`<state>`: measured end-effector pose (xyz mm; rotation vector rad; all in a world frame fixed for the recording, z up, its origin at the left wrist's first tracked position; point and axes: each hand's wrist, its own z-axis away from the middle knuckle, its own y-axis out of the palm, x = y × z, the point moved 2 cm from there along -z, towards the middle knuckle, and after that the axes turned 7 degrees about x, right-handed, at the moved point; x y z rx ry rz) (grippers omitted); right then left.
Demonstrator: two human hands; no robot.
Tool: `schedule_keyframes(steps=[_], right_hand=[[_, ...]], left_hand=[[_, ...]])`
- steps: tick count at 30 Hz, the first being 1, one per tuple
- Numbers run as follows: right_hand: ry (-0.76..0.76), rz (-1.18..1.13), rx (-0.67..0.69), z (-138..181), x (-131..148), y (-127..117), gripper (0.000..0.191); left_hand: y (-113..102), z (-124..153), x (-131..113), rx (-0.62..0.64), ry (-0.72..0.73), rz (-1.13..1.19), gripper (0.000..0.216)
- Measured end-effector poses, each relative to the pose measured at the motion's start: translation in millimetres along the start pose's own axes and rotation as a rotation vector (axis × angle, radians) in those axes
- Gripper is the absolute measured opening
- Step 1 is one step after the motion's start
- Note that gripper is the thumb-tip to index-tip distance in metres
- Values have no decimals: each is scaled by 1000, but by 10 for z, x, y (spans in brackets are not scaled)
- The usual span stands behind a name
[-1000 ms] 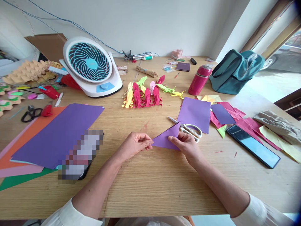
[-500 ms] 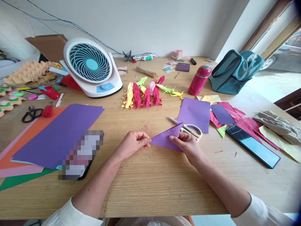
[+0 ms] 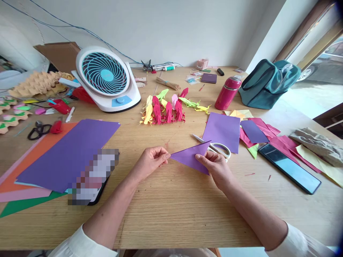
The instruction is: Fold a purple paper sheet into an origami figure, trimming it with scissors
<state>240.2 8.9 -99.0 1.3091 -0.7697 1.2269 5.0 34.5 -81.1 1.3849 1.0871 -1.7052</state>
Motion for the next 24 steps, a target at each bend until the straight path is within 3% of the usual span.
schedule_keyframes(steps=[5,12,24], right_hand=[[-6,-67,-59,7,-8,-32,42],[35,-87,-15,7,-33,16,31],[26,-26,85,14,-39,109,29]], left_hand=[[-29,2,-32,-116,2,129,37],[73,30,-49,-7,-22,160,43],[151,29,-20,9,-4,34,27]])
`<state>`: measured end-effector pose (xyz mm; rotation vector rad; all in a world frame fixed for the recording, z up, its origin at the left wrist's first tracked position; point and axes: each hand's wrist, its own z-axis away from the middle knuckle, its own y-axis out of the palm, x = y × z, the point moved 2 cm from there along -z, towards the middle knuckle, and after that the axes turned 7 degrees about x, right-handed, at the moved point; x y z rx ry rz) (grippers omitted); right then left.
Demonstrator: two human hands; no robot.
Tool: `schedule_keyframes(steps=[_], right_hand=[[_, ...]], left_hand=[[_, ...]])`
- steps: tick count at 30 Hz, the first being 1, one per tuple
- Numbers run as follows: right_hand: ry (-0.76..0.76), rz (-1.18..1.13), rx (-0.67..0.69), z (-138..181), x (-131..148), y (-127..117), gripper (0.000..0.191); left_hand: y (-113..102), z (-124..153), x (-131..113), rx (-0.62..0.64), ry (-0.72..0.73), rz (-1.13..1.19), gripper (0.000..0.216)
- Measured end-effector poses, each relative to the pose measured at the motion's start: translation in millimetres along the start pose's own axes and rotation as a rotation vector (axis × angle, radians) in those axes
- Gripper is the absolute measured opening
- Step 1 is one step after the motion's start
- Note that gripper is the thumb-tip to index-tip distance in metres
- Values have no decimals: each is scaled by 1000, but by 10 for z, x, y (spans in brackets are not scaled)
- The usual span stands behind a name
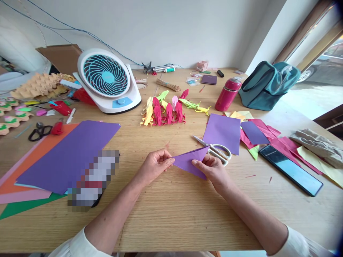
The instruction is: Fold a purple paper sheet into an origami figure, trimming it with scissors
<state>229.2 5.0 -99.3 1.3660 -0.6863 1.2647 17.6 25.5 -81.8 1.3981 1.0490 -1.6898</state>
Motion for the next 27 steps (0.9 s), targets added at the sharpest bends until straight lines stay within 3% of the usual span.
schedule_keyframes(steps=[11,23,27], right_hand=[[8,207,170,49,-46,43,30],[51,102,-55,30,-3,10,43],[53,131,-39,40,27,43,44]], left_hand=[[125,46,18,128,-41,-168,22],[102,49,-4,191,-74,-201,34],[106,42,21,224,-84,-152,31]])
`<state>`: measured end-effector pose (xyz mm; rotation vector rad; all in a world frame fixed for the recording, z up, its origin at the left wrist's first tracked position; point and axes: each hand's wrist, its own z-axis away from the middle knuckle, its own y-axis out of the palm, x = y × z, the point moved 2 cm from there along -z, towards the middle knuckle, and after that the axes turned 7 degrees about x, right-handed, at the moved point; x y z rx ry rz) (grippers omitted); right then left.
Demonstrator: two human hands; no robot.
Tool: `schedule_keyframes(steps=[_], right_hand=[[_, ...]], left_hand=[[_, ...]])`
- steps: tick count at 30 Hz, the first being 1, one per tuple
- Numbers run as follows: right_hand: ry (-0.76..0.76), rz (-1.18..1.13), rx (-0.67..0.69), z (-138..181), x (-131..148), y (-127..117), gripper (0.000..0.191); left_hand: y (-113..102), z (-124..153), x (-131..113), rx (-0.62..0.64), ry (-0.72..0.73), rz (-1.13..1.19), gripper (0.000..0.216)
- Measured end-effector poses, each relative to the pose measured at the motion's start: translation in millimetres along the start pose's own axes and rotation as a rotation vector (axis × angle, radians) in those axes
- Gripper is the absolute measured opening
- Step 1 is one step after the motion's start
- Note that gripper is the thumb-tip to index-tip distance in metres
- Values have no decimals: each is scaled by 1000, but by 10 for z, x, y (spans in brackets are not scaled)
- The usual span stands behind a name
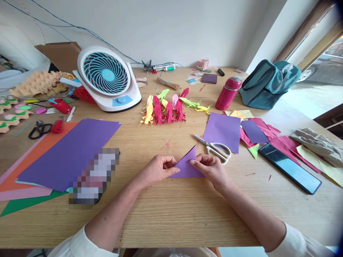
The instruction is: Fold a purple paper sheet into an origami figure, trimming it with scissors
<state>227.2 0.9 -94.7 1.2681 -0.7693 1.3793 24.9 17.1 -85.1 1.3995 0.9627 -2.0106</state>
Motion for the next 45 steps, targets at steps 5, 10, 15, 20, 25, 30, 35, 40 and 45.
schedule_keyframes(steps=[5,10,15,20,25,30,35,40,45], right_hand=[[-6,116,75,31,29,61,44],[9,71,44,20,7,40,45],[-13,-33,59,8,9,61,45],[22,7,129,33,12,103,45],[-130,70,-110,-5,61,-43,40],[-186,74,-133,-7,98,-109,37],[-46,157,164,38,-26,51,38],[-39,119,111,26,-31,72,41],[-103,76,-155,-18,63,-91,42]], left_hand=[[36,-5,12,-47,-4,10,36],[51,26,-10,15,-63,-3,34],[50,34,5,46,-89,-23,35],[74,35,-1,86,-83,-22,33],[44,39,-22,134,-65,-64,33],[24,34,-21,138,-66,-50,33],[36,36,20,128,-143,-53,31],[39,43,9,134,-65,-137,28],[24,42,-13,154,-67,-86,30]])
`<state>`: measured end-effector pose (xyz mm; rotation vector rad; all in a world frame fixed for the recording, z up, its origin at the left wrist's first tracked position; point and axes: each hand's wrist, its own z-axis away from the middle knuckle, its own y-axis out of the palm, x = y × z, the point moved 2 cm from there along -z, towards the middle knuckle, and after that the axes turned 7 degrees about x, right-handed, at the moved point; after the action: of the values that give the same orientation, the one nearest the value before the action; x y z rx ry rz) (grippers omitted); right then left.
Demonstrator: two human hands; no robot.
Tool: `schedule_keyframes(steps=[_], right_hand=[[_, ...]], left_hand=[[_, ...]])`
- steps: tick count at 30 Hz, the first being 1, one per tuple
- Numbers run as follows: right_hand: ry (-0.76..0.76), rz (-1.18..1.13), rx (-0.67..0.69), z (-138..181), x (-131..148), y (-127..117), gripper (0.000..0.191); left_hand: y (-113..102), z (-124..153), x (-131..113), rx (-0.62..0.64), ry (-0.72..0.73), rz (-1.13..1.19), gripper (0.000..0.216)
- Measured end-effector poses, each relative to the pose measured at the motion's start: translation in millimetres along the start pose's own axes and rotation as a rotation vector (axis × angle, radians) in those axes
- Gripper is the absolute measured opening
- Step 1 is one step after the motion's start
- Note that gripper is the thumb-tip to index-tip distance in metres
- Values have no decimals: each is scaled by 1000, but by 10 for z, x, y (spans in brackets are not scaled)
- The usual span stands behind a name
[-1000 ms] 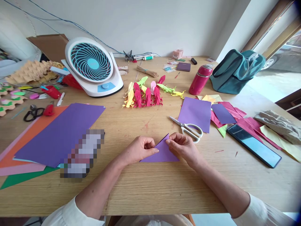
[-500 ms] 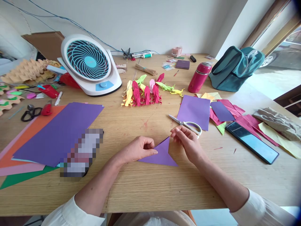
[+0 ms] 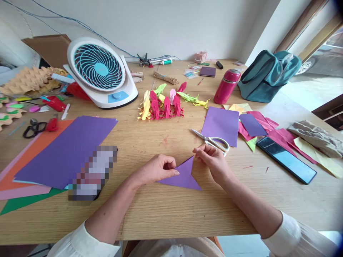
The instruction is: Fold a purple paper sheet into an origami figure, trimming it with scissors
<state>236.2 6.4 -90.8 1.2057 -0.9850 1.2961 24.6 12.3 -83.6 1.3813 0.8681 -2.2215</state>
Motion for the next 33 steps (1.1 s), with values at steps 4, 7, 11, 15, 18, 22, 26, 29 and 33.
schedule_keyframes(steps=[4,7,11,15,18,22,26,29,33], right_hand=[[-28,3,-16,-5,0,-40,43],[-13,68,93,33,8,7,47],[6,199,305,82,-2,88,46],[-17,192,333,75,-33,103,46],[-14,139,268,57,-22,88,48],[-31,126,198,43,1,66,48],[-22,83,180,33,-20,50,43],[-27,90,189,35,-21,47,40],[-22,92,206,47,-8,51,39]], left_hand=[[-32,-26,19,-33,1,119,37],[-55,-43,42,-90,21,175,42],[-65,-39,52,-152,7,231,45],[-60,-22,15,-127,13,287,41],[-70,-6,-25,-141,55,307,43],[-81,18,-61,-164,43,328,47],[-87,36,-85,-160,57,335,46],[-91,39,-77,-144,87,349,45],[-95,30,-44,-123,108,372,43]])
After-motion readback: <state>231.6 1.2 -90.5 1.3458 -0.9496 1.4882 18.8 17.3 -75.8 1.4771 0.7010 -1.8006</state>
